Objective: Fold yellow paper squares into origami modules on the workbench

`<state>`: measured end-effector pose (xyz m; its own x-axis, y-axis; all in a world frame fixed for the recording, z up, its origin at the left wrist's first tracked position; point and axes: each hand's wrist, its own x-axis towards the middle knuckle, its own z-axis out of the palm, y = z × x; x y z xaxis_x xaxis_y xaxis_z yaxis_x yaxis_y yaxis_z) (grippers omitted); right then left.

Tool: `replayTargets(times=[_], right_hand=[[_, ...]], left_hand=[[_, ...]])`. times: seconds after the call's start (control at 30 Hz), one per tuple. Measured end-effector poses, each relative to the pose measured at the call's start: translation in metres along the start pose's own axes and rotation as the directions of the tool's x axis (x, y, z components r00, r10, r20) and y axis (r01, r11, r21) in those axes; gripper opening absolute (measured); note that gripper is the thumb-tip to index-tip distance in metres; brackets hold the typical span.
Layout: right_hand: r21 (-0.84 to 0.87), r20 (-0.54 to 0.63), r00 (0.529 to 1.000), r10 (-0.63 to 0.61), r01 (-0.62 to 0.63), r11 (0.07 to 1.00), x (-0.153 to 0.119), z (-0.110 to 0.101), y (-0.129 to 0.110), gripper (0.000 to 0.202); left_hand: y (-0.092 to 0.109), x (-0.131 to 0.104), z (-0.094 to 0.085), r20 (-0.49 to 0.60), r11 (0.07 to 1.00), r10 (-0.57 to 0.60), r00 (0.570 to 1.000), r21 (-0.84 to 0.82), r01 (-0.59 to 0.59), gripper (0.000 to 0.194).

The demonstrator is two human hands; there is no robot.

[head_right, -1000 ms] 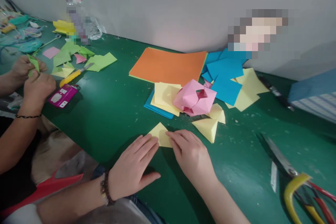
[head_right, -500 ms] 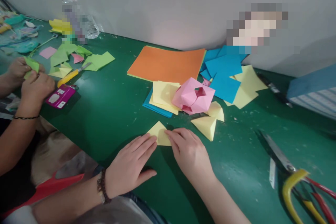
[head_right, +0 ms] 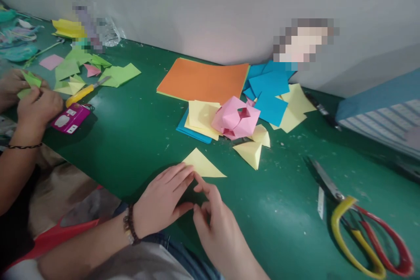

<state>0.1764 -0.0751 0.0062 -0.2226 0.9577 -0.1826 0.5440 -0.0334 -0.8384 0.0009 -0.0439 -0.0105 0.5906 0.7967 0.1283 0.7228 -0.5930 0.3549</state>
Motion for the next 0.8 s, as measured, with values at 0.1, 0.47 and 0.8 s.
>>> replayTargets(times=[0.1, 0.47, 0.8], right_hand=[[0.028, -0.061, 0.998, 0.035, -0.033, 0.999, 0.000, -0.003, 0.006, 0.029], [-0.303, -0.396, 0.918, -0.027, -0.102, 0.947, -0.003, -0.036, 0.024, 0.021], [-0.864, -0.163, 0.870, -0.466, 0.102, 0.493, 0.048, 0.002, 0.010, 0.025]], left_hand=[[-0.001, -0.001, 0.000, 0.004, 1.000, 0.013, 1.000, 0.005, -0.013, 0.054], [-0.019, 0.009, -0.023, 0.045, 0.985, 0.123, 0.991, -0.125, -0.117, 0.041], [-0.042, 0.012, -0.030, 0.079, 0.947, 0.166, 0.983, -0.290, -0.137, 0.066]])
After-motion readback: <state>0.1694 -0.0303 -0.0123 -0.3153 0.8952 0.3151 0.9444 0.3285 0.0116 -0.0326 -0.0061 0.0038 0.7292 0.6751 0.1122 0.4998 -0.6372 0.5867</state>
